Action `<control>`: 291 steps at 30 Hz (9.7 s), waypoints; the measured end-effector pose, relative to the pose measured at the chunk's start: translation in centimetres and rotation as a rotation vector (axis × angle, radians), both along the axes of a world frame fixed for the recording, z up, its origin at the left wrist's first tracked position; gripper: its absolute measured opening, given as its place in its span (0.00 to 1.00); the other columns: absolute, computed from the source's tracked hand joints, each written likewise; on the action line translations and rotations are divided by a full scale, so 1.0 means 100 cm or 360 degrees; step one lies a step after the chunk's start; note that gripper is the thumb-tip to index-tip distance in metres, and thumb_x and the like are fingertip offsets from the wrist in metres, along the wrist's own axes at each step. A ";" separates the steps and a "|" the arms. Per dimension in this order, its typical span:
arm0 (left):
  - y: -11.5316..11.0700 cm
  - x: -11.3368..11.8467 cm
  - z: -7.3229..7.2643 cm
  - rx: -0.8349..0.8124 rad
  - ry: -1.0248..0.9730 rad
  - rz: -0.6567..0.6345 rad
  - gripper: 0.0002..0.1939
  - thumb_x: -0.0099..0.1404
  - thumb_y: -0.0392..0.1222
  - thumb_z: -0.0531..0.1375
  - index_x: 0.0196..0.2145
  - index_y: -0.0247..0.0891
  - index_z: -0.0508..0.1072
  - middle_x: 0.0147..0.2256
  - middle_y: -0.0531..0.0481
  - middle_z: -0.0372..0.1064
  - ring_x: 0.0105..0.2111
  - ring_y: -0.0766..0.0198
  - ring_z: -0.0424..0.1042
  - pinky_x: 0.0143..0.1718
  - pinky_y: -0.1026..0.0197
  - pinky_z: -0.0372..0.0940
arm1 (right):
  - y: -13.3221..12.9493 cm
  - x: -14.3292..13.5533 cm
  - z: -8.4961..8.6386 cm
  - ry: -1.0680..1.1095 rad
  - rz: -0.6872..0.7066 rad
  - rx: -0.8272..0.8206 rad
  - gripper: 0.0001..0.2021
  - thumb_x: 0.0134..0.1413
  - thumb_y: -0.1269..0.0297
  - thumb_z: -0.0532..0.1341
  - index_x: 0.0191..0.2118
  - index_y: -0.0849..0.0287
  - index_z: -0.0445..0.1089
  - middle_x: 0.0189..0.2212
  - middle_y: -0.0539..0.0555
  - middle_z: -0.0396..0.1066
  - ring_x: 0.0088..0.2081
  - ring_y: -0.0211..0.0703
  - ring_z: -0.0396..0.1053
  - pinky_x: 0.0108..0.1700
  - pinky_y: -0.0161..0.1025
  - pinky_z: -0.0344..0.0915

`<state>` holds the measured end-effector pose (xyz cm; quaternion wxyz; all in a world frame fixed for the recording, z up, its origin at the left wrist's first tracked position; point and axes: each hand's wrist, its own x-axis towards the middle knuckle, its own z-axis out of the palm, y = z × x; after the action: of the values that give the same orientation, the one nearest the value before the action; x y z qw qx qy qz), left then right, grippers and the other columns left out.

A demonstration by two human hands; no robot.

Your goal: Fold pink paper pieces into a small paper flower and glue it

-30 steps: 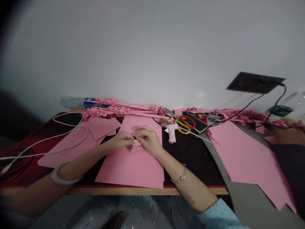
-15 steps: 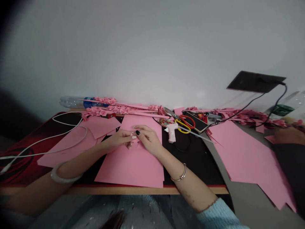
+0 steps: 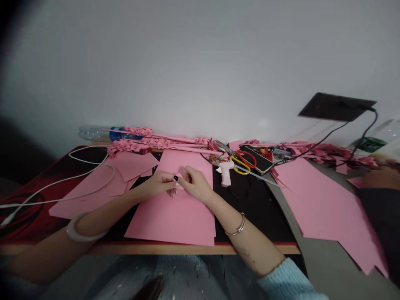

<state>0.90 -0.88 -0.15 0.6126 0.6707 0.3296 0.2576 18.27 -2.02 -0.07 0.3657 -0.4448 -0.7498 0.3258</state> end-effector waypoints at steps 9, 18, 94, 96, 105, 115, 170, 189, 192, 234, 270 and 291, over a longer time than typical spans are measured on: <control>0.001 0.000 0.003 0.0007 0.0033 0.0000 0.12 0.57 0.43 0.57 0.23 0.31 0.71 0.20 0.51 0.68 0.20 0.70 0.67 0.25 0.67 0.63 | -0.001 -0.003 -0.002 0.0121 0.0186 -0.0148 0.11 0.57 0.60 0.50 0.26 0.59 0.56 0.20 0.45 0.55 0.24 0.33 0.55 0.27 0.32 0.52; 0.002 -0.001 0.000 -0.0006 -0.0002 0.0086 0.14 0.58 0.45 0.57 0.22 0.31 0.69 0.20 0.50 0.68 0.20 0.69 0.67 0.26 0.66 0.64 | 0.001 -0.001 -0.002 0.0283 0.0008 -0.0134 0.15 0.59 0.56 0.47 0.26 0.58 0.57 0.18 0.45 0.53 0.20 0.33 0.53 0.23 0.32 0.53; -0.002 0.003 -0.005 -0.0138 -0.0166 0.0335 0.18 0.59 0.51 0.55 0.29 0.31 0.73 0.21 0.48 0.70 0.22 0.68 0.69 0.29 0.64 0.64 | -0.007 -0.004 0.009 0.0247 -0.0088 0.0320 0.19 0.60 0.58 0.47 0.38 0.59 0.74 0.43 0.58 0.68 0.46 0.43 0.66 0.49 0.41 0.60; -0.002 0.003 -0.004 -0.0140 -0.0170 0.0341 0.18 0.59 0.51 0.55 0.29 0.31 0.73 0.22 0.48 0.71 0.22 0.68 0.69 0.28 0.64 0.65 | -0.007 -0.004 0.009 0.0253 -0.0081 0.0305 0.19 0.60 0.58 0.47 0.38 0.58 0.74 0.43 0.58 0.68 0.46 0.43 0.66 0.49 0.41 0.60; -0.002 0.006 -0.002 -0.0147 -0.0176 0.0342 0.15 0.58 0.49 0.57 0.32 0.31 0.72 0.30 0.46 0.73 0.21 0.69 0.69 0.26 0.65 0.65 | -0.002 -0.003 0.003 0.0319 -0.0098 0.0230 0.18 0.59 0.56 0.49 0.36 0.58 0.74 0.40 0.57 0.69 0.42 0.43 0.67 0.44 0.41 0.64; -0.002 0.006 -0.001 -0.0120 -0.0131 0.0327 0.13 0.59 0.46 0.57 0.28 0.31 0.72 0.21 0.50 0.69 0.20 0.70 0.69 0.26 0.66 0.65 | 0.000 -0.002 0.003 0.0310 -0.0119 0.0342 0.12 0.55 0.61 0.55 0.30 0.59 0.73 0.36 0.57 0.70 0.40 0.42 0.68 0.45 0.40 0.63; -0.008 0.008 0.001 -0.0079 -0.0012 0.0041 0.12 0.58 0.46 0.56 0.28 0.32 0.70 0.21 0.50 0.69 0.21 0.67 0.70 0.28 0.63 0.65 | -0.001 0.001 0.004 -0.0101 0.0144 -0.0080 0.17 0.57 0.55 0.50 0.22 0.60 0.57 0.17 0.45 0.55 0.21 0.32 0.53 0.24 0.31 0.51; -0.005 0.006 0.003 -0.0084 -0.0034 0.0116 0.15 0.57 0.48 0.57 0.25 0.31 0.69 0.23 0.47 0.70 0.21 0.67 0.70 0.27 0.64 0.66 | 0.001 0.001 0.002 0.0031 0.0172 -0.0175 0.19 0.58 0.53 0.48 0.21 0.59 0.55 0.16 0.44 0.52 0.19 0.31 0.51 0.22 0.30 0.49; -0.002 0.004 0.000 -0.0047 -0.0059 0.0179 0.15 0.57 0.48 0.57 0.25 0.31 0.69 0.23 0.48 0.70 0.21 0.68 0.70 0.26 0.65 0.65 | 0.000 0.001 0.003 0.0065 0.0204 -0.0253 0.19 0.58 0.53 0.47 0.22 0.60 0.56 0.16 0.45 0.54 0.19 0.31 0.51 0.22 0.30 0.49; 0.007 -0.005 -0.006 0.0257 0.0053 0.0353 0.11 0.53 0.43 0.61 0.22 0.33 0.68 0.21 0.50 0.70 0.24 0.68 0.70 0.29 0.66 0.64 | 0.003 0.007 0.005 -0.0156 0.0217 -0.0006 0.13 0.58 0.62 0.49 0.24 0.60 0.60 0.18 0.48 0.62 0.21 0.33 0.58 0.25 0.30 0.53; 0.005 -0.003 -0.002 0.0266 0.0018 0.0344 0.12 0.57 0.45 0.58 0.25 0.33 0.67 0.21 0.50 0.69 0.22 0.67 0.70 0.28 0.64 0.66 | 0.002 0.003 0.003 -0.0040 0.0095 -0.0132 0.18 0.57 0.55 0.50 0.21 0.60 0.58 0.14 0.46 0.59 0.18 0.32 0.57 0.24 0.31 0.54; -0.004 0.001 0.003 0.0498 0.0073 0.0287 0.08 0.59 0.41 0.53 0.25 0.36 0.62 0.20 0.56 0.60 0.21 0.70 0.65 0.23 0.68 0.62 | -0.006 -0.003 0.004 -0.0188 -0.0001 0.0182 0.16 0.59 0.60 0.47 0.22 0.60 0.58 0.18 0.46 0.55 0.22 0.33 0.54 0.27 0.32 0.51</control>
<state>1.02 -1.27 0.14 0.4674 0.7312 0.3582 0.3443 18.02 -2.63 0.29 0.3456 -0.4419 -0.7874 0.2556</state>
